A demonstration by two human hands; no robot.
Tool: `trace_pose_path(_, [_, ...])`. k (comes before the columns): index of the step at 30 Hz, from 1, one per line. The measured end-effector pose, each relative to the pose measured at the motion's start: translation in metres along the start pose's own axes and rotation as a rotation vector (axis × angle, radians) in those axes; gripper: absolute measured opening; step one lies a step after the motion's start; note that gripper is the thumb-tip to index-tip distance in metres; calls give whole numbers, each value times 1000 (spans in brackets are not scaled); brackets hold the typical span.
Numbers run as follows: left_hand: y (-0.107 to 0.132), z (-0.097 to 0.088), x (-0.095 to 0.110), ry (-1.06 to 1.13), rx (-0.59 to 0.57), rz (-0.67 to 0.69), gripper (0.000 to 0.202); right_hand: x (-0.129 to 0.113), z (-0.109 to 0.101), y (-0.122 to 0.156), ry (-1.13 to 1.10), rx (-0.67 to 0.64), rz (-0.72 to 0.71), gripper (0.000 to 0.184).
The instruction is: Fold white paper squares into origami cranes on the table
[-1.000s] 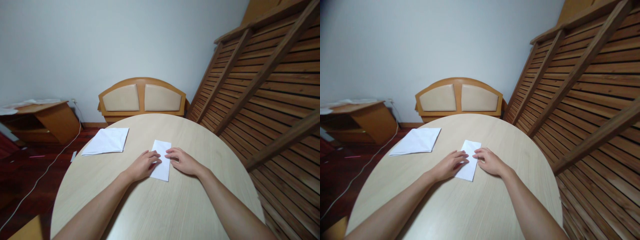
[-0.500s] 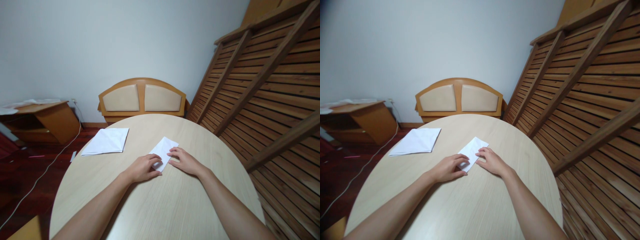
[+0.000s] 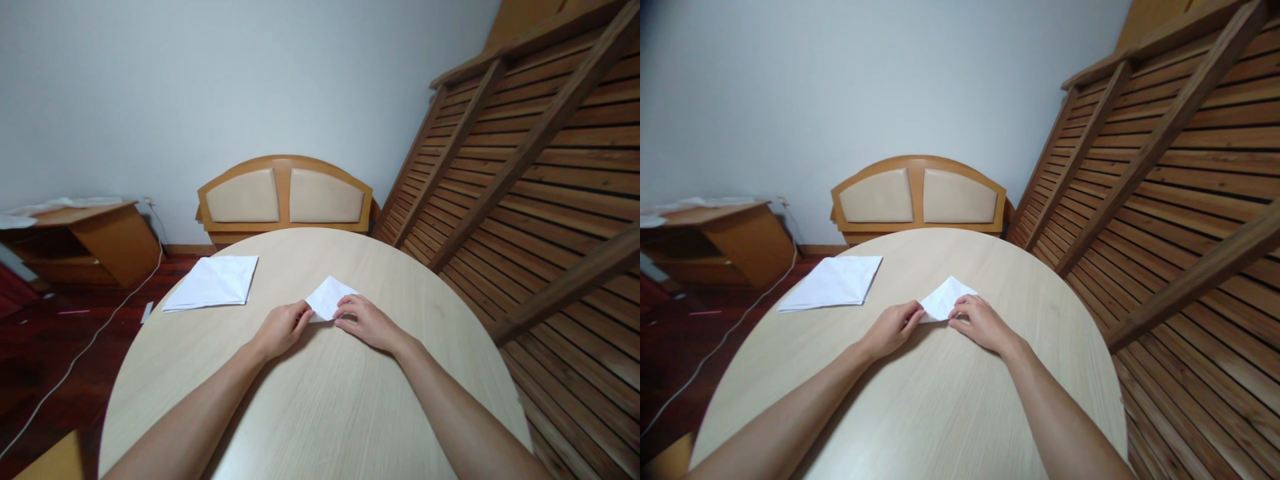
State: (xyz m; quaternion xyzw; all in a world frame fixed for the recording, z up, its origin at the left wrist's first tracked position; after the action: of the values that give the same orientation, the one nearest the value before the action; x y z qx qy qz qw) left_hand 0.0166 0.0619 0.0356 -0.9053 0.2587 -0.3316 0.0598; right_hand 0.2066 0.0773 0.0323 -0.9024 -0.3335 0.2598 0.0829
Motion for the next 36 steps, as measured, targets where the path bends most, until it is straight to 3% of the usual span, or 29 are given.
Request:
trace_pose_path(5, [2,-6,-2,20,104,-63,29,-6,2,-2,17,37,1,14])
trace_pose_path(11, [3,-3,-1,30,72,-23,34,-8,7,-4,34,28,-5,18])
trace_pose_path(17, [-2,1,-17,-97,112,-84,33,-7,8,-4,47,19,22,20])
trace_pose_path(22, [-3,2,-8,-223,150,76,39,-3,10,-4,70,58,52,13])
trace_pose_path(27, [-1,15,9,-224,-2,217,30,-4,14,-3,123,26,57,27])
trace_pose_path(33, [1,24,3,-185,-107,191,40,-25,36,3,80,-232,-23,64])
trace_pose_path(36, [3,29,-7,-235,-178,91,50,-28,39,5,75,-287,5,70])
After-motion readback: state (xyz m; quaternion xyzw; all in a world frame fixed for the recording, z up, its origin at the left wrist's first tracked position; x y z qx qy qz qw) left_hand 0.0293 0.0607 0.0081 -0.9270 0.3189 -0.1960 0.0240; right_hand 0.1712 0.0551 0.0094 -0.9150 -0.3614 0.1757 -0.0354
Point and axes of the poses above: each hand's wrist, its own y-axis away from the middle knuckle, its own z-axis out of the palm, x = y × z, the point moved 6 cm from there along -y, towards the middle knuckle, and after that the axes turned 6 degrees about y, right-handed, at the moved point
